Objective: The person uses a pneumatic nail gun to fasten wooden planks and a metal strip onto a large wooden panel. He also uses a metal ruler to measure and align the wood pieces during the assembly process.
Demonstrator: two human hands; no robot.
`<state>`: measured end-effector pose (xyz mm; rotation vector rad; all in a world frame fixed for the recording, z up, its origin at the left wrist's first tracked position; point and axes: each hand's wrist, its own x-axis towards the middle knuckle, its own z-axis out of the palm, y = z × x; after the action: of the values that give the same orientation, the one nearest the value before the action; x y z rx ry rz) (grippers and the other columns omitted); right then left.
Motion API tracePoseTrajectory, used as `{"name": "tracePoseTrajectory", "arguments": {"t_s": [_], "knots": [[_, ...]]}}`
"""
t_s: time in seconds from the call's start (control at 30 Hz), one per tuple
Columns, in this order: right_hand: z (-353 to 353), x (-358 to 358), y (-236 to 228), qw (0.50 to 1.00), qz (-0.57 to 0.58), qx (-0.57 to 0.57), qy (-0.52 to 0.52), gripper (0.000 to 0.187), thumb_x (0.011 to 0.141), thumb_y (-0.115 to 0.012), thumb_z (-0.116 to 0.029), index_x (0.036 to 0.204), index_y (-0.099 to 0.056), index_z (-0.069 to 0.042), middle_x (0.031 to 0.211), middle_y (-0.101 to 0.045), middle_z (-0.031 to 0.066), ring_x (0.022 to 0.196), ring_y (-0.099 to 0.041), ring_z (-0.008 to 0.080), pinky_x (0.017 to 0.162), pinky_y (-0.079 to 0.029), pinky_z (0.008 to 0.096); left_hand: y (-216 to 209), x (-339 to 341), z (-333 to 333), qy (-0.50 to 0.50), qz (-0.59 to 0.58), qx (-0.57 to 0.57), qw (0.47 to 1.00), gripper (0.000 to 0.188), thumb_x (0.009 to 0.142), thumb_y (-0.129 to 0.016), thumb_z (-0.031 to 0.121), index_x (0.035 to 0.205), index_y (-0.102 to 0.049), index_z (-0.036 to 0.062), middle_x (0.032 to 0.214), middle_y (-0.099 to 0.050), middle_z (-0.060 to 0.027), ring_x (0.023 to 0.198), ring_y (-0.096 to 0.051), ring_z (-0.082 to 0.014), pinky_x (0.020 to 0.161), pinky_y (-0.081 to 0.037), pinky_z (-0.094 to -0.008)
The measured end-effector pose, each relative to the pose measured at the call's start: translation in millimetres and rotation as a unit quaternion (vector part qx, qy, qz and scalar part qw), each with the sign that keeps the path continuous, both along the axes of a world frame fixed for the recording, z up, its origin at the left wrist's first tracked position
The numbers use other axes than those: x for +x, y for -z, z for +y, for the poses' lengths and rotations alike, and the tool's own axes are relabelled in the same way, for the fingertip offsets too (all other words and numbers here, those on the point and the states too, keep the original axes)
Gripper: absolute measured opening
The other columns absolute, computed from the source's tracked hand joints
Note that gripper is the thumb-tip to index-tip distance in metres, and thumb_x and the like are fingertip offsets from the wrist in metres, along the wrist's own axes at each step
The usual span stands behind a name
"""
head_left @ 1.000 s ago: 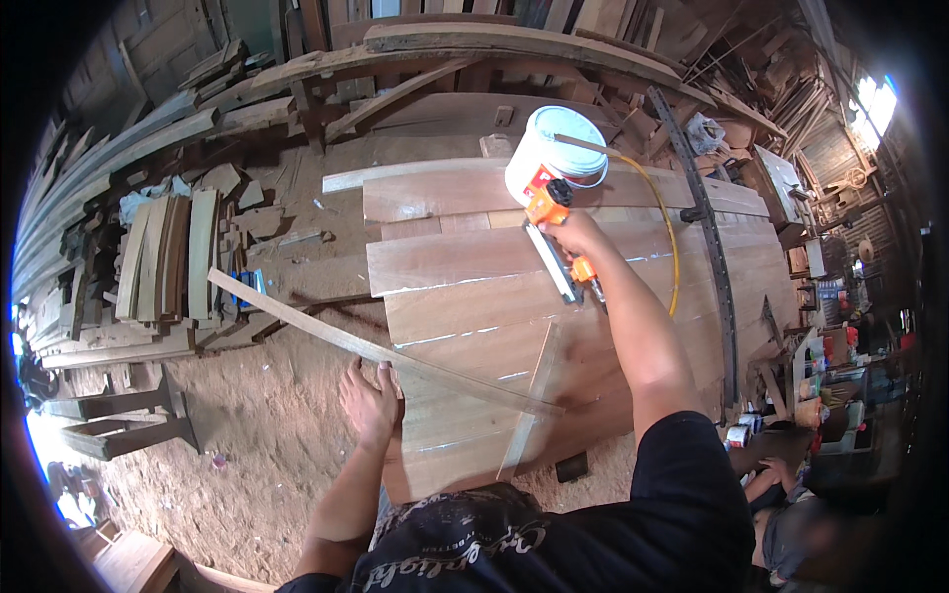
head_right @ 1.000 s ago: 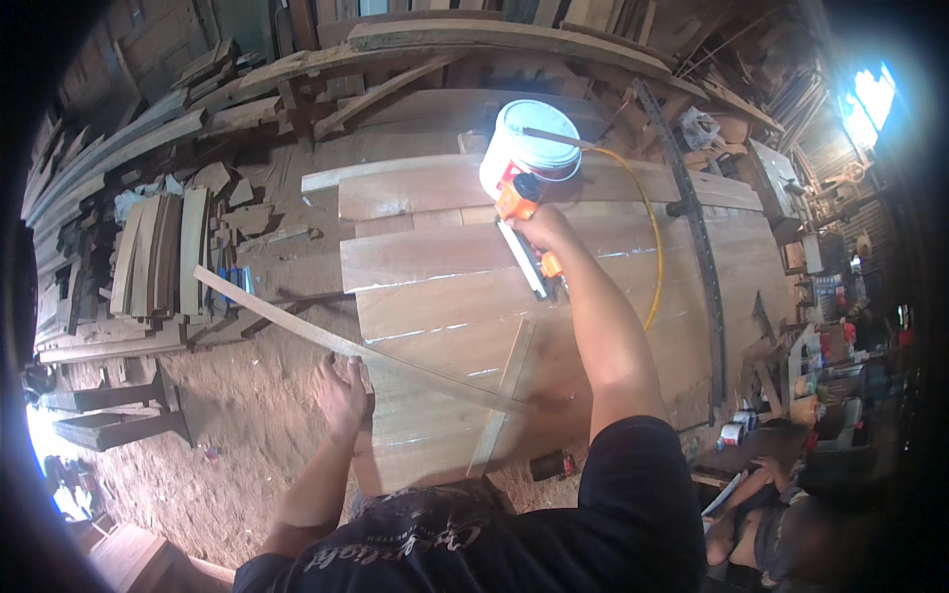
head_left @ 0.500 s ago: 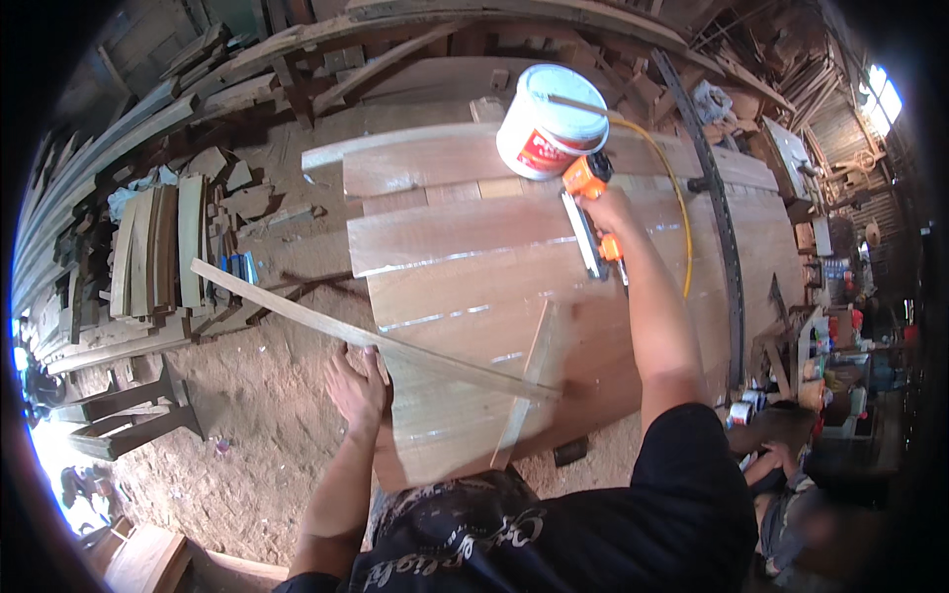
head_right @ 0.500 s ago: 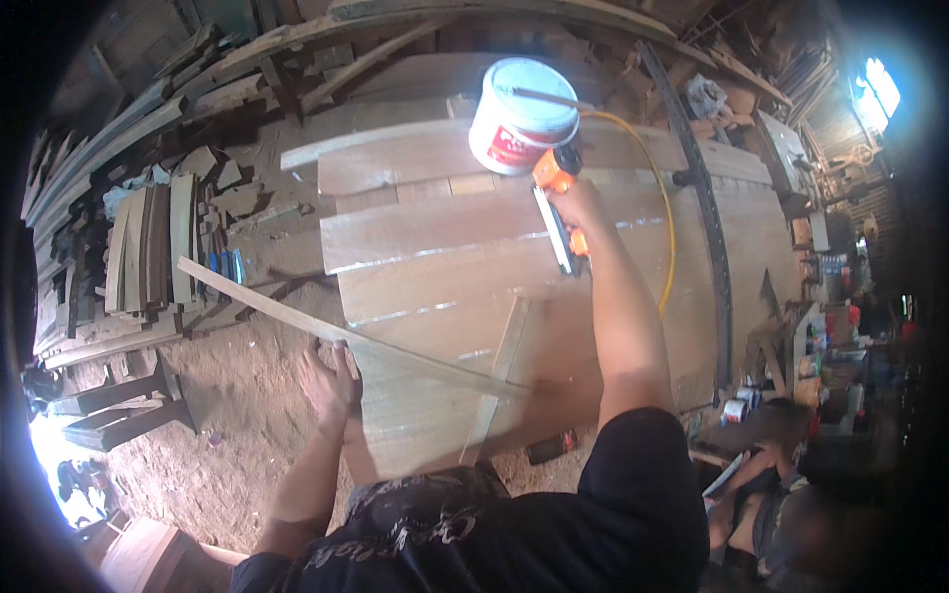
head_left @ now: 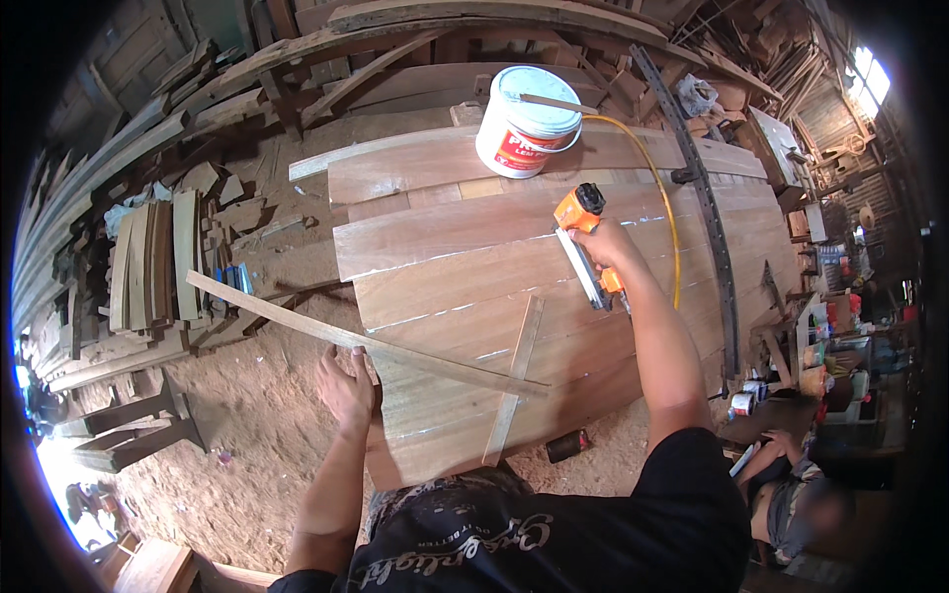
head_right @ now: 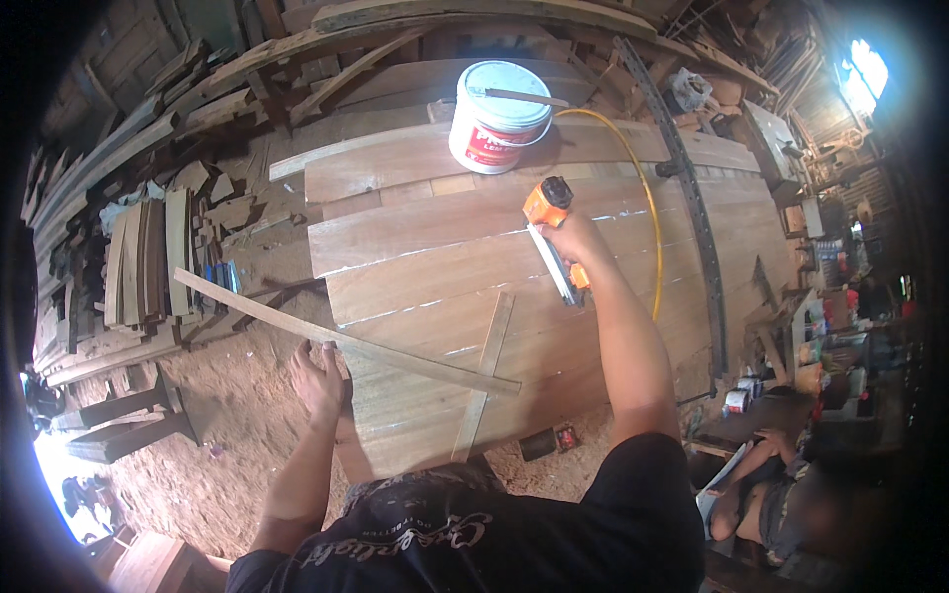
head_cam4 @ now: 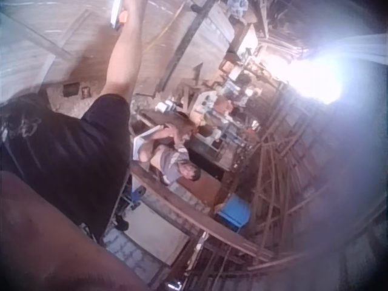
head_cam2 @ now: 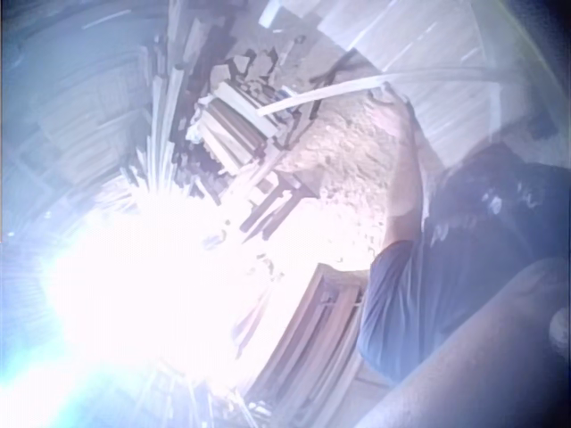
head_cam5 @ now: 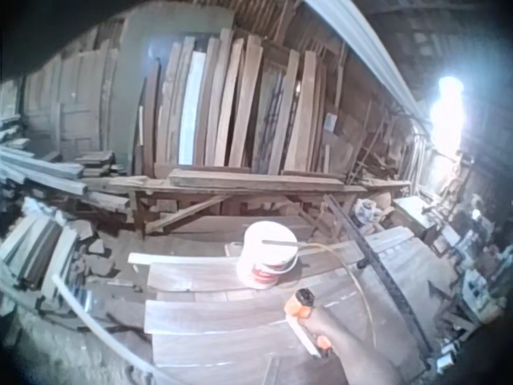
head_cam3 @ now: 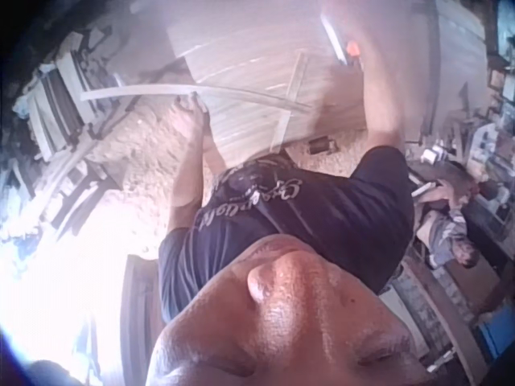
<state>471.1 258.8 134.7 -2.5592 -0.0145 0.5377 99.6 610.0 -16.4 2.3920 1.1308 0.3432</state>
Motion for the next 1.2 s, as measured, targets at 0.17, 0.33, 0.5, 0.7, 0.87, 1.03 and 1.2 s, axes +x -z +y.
{"name": "tracePoseTrajectory", "arguments": {"t_s": [0.17,0.33,0.5,0.7,0.87,1.03,1.2], "knots": [[-7,-4,15,0.999,-0.046,-0.030,0.001,0.036,0.096,-0.078,-0.035,0.112,-0.074,-0.003,0.071,-0.071,0.0107,0.056,-0.069,0.0210,0.055,-0.057,0.0397,-3,1,-2,-0.002,0.029,-0.010,1.000,0.062,0.105,-0.060,0.051,0.140,-0.058,-0.0003,0.134,-0.063,-0.0205,0.129,-0.056,-0.0401,0.109,-0.043,-0.0520],[-24,11,21,0.998,0.018,0.050,0.020,0.029,0.099,-0.077,-0.032,0.100,-0.073,-0.003,0.065,-0.063,0.0038,0.049,-0.060,0.0153,0.048,-0.051,0.0367,-5,0,0,-0.006,0.040,-0.025,0.999,0.065,0.105,-0.059,0.053,0.143,-0.057,0.0006,0.133,-0.062,-0.0218,0.129,-0.055,-0.0418,0.109,-0.042,-0.0534],[-86,49,15,0.992,-0.002,0.087,0.096,0.030,0.097,-0.078,-0.026,0.119,-0.068,-0.008,0.070,-0.063,0.0041,0.051,-0.060,0.0151,0.046,-0.051,0.0381,-5,3,-1,-0.001,0.027,-0.011,1.000,0.068,0.105,-0.057,0.055,0.142,-0.057,-0.0015,0.133,-0.061,-0.0229,0.129,-0.055,-0.0418,0.109,-0.042,-0.0535],[-89,49,14,0.994,0.018,0.051,0.099,0.028,0.098,-0.076,-0.025,0.117,-0.068,-0.006,0.069,-0.062,0.0042,0.051,-0.061,0.0162,0.046,-0.051,0.0386,-4,3,-2,-0.003,0.036,-0.003,0.999,0.068,0.106,-0.057,0.055,0.141,-0.057,-0.0024,0.132,-0.062,-0.0224,0.129,-0.055,-0.0416,0.109,-0.042,-0.0526],[-79,39,13,0.996,-0.017,0.024,0.083,0.030,0.098,-0.077,-0.031,0.108,-0.071,-0.004,0.069,-0.066,0.0065,0.051,-0.063,0.0177,0.049,-0.053,0.0385,1,-2,0,-0.005,0.039,0.003,0.999,0.068,0.106,-0.056,0.056,0.142,-0.057,-0.0018,0.133,-0.061,-0.0230,0.130,-0.055,-0.0417,0.109,-0.043,-0.0524],[-72,40,17,0.997,-0.033,-0.044,0.056,0.032,0.097,-0.078,-0.034,0.104,-0.075,-0.003,0.068,-0.069,0.0086,0.052,-0.066,0.0196,0.053,-0.055,0.0398,-9,1,-2,-0.004,0.054,-0.013,0.998,0.069,0.105,-0.057,0.056,0.142,-0.057,-0.0019,0.135,-0.061,-0.0235,0.130,-0.055,-0.0422,0.109,-0.043,-0.0528],[-65,90,2,0.999,-0.003,-0.016,0.047,0.036,0.098,-0.077,-0.038,0.094,-0.072,-0.002,0.067,-0.067,0.0071,0.053,-0.065,0.0186,0.053,-0.054,0.0390,-4,4,0,-0.015,0.034,0.002,0.999,0.069,0.104,-0.059,0.057,0.141,-0.057,-0.0019,0.134,-0.061,-0.0231,0.130,-0.054,-0.0421,0.109,-0.042,-0.0526]]}}
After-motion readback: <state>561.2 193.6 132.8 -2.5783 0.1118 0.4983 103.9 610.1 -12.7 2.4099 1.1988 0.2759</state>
